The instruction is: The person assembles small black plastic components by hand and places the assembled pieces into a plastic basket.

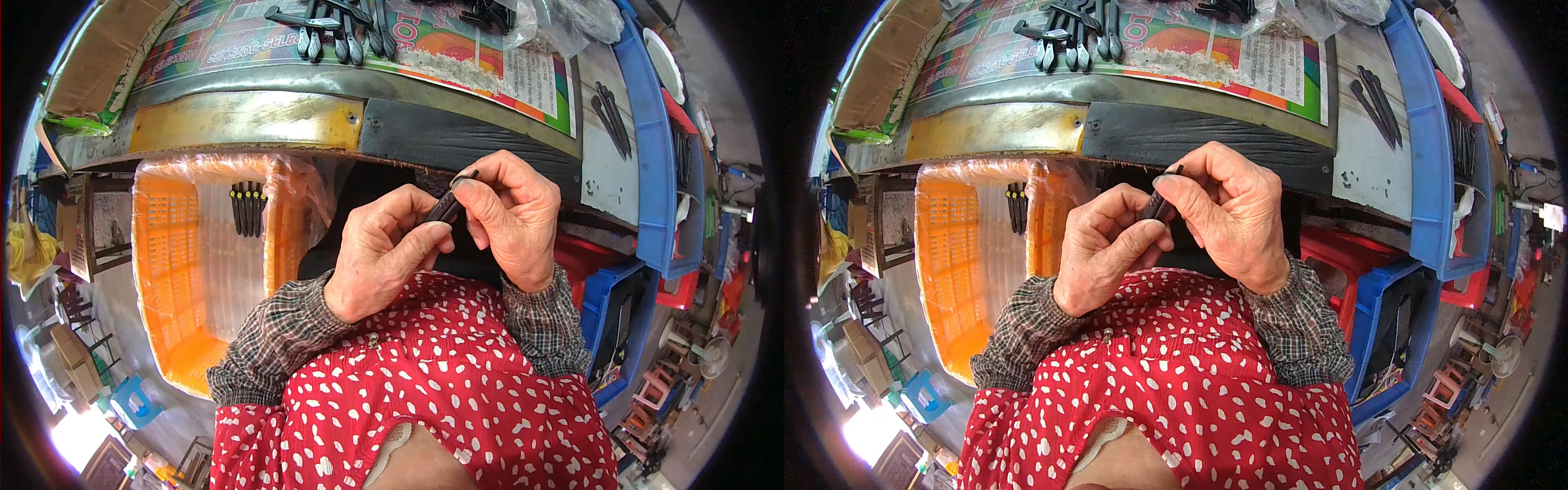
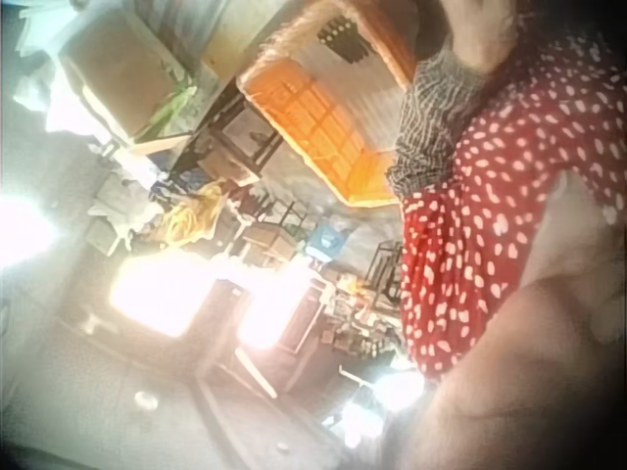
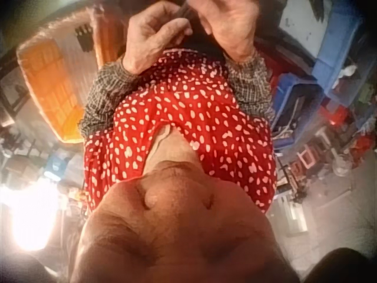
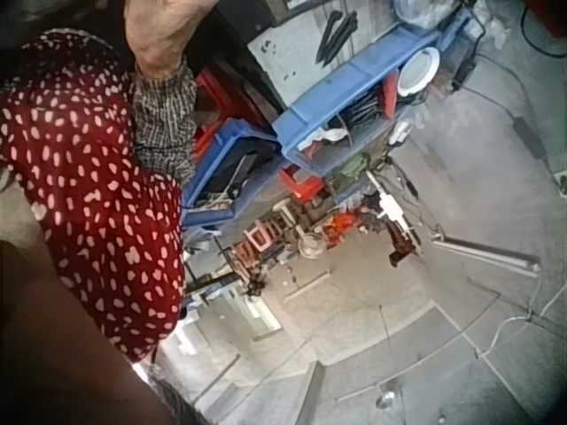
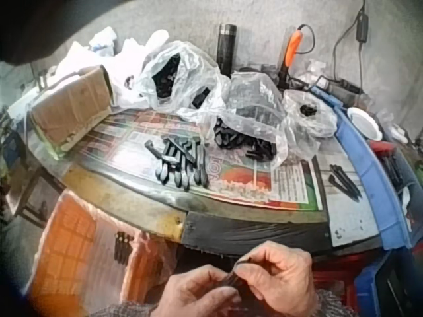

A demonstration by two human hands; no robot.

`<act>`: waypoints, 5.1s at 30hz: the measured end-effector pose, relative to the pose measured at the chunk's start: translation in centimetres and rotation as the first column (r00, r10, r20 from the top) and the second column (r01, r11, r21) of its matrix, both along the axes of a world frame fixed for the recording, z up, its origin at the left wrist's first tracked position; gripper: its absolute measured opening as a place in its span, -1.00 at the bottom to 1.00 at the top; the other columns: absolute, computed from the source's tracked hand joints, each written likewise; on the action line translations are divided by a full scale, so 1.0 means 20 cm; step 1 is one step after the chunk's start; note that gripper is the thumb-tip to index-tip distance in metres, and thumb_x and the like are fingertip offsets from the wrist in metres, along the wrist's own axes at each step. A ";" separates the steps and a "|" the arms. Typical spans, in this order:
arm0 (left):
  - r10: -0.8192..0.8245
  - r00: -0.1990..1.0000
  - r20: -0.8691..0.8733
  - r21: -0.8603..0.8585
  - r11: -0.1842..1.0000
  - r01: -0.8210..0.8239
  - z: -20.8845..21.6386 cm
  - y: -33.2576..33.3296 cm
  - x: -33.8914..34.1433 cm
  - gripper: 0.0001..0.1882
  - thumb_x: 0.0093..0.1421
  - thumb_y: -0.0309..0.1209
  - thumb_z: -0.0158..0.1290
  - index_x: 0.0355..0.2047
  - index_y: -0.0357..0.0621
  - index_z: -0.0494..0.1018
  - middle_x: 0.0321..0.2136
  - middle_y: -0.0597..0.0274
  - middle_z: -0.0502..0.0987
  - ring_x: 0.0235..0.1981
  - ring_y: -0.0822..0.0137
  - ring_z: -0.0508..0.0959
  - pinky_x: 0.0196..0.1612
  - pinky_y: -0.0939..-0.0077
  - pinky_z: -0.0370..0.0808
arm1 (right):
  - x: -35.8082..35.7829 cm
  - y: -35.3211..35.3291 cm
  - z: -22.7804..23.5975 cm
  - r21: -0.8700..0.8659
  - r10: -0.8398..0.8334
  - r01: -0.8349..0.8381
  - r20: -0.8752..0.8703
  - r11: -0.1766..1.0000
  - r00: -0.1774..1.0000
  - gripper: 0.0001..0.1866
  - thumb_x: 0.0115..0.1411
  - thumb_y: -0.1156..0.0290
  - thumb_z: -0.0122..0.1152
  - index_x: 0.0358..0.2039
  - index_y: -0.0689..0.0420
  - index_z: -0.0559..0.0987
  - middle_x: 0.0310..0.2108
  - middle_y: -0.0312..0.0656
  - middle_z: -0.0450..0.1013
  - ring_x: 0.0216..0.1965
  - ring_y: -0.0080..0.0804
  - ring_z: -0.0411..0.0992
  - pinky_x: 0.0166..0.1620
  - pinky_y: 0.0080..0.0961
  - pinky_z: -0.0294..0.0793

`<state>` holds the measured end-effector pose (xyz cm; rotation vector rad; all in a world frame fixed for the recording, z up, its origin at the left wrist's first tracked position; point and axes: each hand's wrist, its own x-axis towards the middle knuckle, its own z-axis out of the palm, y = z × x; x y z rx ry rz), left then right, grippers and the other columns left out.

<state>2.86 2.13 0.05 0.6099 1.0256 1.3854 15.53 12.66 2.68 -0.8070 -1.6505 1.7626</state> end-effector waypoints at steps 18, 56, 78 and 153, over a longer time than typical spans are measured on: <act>-0.019 0.999 -0.040 0.041 0.999 0.021 0.06 0.04 -0.05 -0.89 0.25 -0.44 -0.01 -0.33 -0.23 0.35 -0.52 0.32 0.49 -0.59 0.65 0.37 -0.56 0.82 0.31 | 0.00 0.00 0.03 0.037 0.077 -0.077 -0.002 0.996 0.997 -0.89 0.17 0.50 0.17 -0.41 0.28 0.47 -0.61 -0.34 0.41 -0.68 -0.78 0.26 -0.66 -0.80 0.18; 0.378 0.917 -0.125 0.188 0.917 -0.352 0.14 0.03 -0.62 -0.89 0.20 -0.52 0.03 -0.31 -0.33 0.42 -0.55 0.27 0.52 -0.68 0.63 0.39 -0.65 0.82 0.26 | -1.23 0.84 0.43 0.797 0.196 -0.434 0.387 0.420 0.901 -0.79 0.11 0.43 0.12 -0.38 0.35 0.55 -0.65 -0.26 0.41 -0.72 -0.64 0.31 -0.61 -0.61 0.32; 0.369 0.869 -0.328 0.239 0.923 -0.302 0.12 0.00 -0.71 -0.89 0.18 -0.50 0.06 -0.32 -0.31 0.46 -0.59 0.33 0.54 -0.60 0.68 0.43 -0.55 0.80 0.36 | -1.89 1.28 0.29 0.899 -0.582 -0.427 0.297 -0.097 0.757 -0.72 0.01 0.23 0.26 -0.32 0.15 0.61 -0.29 0.05 0.50 -0.20 0.01 0.48 -0.15 -0.13 0.46; 0.030 0.999 -0.028 0.046 0.999 -0.029 0.13 0.01 -0.09 -0.87 0.23 -0.48 0.01 -0.27 -0.30 0.44 -0.55 0.27 0.51 -0.67 0.63 0.35 -0.65 0.80 0.20 | -0.02 0.08 0.11 -0.175 0.020 -0.061 -0.229 0.983 0.973 -0.80 0.15 0.51 0.18 -0.26 0.31 0.41 -0.35 -0.09 0.46 -0.56 -0.42 0.50 -0.52 -0.60 0.55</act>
